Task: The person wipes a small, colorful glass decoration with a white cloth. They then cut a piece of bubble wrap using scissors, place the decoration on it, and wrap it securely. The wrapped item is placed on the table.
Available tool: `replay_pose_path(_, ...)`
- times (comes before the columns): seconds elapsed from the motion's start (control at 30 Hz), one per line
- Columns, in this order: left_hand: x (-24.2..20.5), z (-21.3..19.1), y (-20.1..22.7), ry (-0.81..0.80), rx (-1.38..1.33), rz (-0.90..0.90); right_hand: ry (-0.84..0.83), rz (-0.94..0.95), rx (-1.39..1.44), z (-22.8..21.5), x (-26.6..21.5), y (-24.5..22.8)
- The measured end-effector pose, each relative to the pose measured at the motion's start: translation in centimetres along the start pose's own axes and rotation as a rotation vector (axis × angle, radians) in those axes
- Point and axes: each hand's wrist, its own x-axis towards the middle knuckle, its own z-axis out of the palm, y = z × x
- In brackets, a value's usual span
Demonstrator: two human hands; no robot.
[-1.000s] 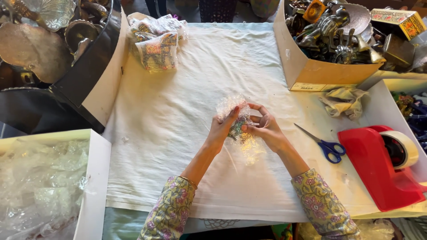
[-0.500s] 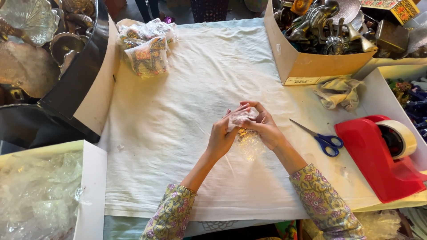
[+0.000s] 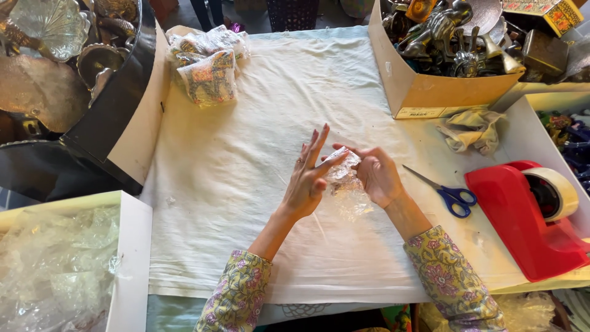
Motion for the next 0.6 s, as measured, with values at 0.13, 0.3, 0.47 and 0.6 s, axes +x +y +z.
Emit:
replay_pose_path(0.13,-0.5,0.1,0.1,-0.091,-0.111,-0.128,-0.014,0.020,0.012,1.9,-0.1,-0.2)
replay_pose_path(0.3,-0.2,1.1,0.2,-0.008,-0.486,-0.358,0.175,-0.139,-0.354,-2.1,0.4,0.1)
replay_pose_path(0.47,-0.7,1.7,-1.8,-0.173,-0.659,-0.498,0.194,-0.158,-0.360,-0.9,0.2,-0.4)
replay_pose_path(0.6,0.5,-0.2,-0.9,-0.286,-0.680,-0.627,0.231,-0.155,-0.346,0.7,0.2,-0.3)
